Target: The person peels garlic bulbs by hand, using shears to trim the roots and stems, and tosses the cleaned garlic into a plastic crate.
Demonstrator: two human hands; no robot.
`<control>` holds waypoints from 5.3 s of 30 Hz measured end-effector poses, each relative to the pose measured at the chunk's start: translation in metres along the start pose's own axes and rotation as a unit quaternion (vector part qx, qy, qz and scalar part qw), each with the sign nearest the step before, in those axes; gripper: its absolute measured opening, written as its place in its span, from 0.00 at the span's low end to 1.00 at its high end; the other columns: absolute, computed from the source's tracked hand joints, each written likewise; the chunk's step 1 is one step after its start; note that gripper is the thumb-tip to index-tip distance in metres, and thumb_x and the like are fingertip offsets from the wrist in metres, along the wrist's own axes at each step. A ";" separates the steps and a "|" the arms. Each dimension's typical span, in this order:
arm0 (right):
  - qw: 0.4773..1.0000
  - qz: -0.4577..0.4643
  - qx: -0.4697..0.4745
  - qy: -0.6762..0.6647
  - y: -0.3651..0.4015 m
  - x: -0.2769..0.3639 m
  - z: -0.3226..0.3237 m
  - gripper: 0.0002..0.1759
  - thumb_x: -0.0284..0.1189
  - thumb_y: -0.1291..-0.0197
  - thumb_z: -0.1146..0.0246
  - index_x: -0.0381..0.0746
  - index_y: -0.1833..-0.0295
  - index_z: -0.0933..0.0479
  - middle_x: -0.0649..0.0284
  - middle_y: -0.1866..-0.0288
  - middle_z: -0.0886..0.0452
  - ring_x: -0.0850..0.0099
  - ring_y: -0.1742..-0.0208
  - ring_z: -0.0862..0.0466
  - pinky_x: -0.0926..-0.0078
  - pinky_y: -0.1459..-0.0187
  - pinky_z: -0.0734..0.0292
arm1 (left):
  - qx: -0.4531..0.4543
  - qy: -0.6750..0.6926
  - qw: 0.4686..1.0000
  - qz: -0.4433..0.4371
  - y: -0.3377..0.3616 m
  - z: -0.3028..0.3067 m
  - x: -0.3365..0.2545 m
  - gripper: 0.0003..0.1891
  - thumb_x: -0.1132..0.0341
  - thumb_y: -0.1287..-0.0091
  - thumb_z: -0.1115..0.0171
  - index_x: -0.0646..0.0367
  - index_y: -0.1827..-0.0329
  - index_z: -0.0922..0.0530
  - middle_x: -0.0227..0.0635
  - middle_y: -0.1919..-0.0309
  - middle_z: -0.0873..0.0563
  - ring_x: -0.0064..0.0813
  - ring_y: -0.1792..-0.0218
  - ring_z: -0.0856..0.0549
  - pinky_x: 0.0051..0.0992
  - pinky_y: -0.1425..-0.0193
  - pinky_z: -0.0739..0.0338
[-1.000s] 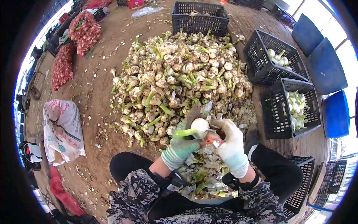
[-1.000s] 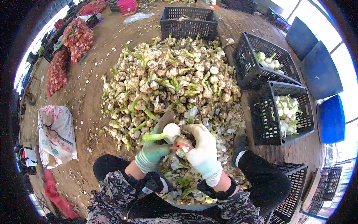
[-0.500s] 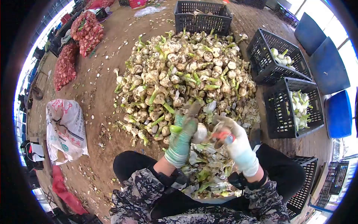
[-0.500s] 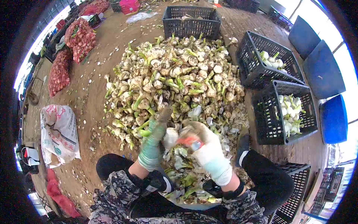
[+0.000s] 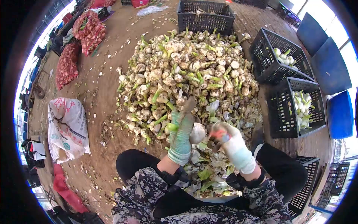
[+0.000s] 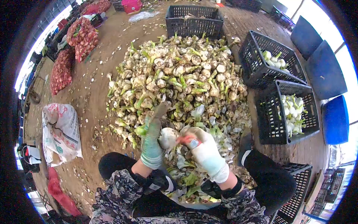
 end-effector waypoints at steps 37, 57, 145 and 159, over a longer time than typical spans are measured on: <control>0.942 0.084 -0.150 0.290 -0.007 -0.019 0.012 0.12 0.21 0.54 0.42 0.28 0.61 0.27 0.53 0.69 0.20 0.68 0.68 0.21 0.75 0.63 0.27 | 0.048 -0.136 0.988 -0.057 0.015 -0.013 0.013 0.22 0.68 0.35 0.50 0.67 0.39 0.35 0.42 0.49 0.26 0.26 0.53 0.27 0.25 0.48 0.33; 0.992 0.018 0.109 -0.065 0.003 -0.016 0.010 0.56 0.54 0.66 0.28 0.26 0.41 0.44 0.58 0.59 0.26 0.74 0.62 0.22 0.75 0.63 0.22 | 0.057 -0.037 0.997 0.038 0.004 -0.018 0.004 0.22 0.62 0.32 0.49 0.66 0.39 0.35 0.37 0.45 0.26 0.22 0.45 0.28 0.24 0.41 0.36; 0.989 -0.060 0.028 -0.133 0.027 -0.001 0.005 0.20 0.26 0.41 0.44 0.32 0.44 0.34 0.59 0.58 0.23 0.74 0.64 0.20 0.78 0.70 0.22 | -0.025 0.013 0.999 0.031 0.004 -0.004 0.003 0.20 0.69 0.37 0.44 0.60 0.41 0.31 0.31 0.49 0.23 0.17 0.52 0.26 0.18 0.47 0.33; 0.998 -0.052 -0.038 -0.019 0.002 -0.028 0.020 0.17 0.22 0.43 0.48 0.29 0.48 0.32 0.61 0.60 0.22 0.77 0.65 0.21 0.80 0.65 0.24 | -0.044 0.037 0.995 0.087 0.002 0.002 0.002 0.17 0.65 0.37 0.45 0.57 0.45 0.28 0.26 0.60 0.21 0.17 0.61 0.22 0.20 0.60 0.25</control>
Point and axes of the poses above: each hand's wrist, its own y-axis away from the middle knuckle, its own z-axis out of the back of the hand, x = y × z, the point moved 2 cm from there along -y, towards the middle knuckle
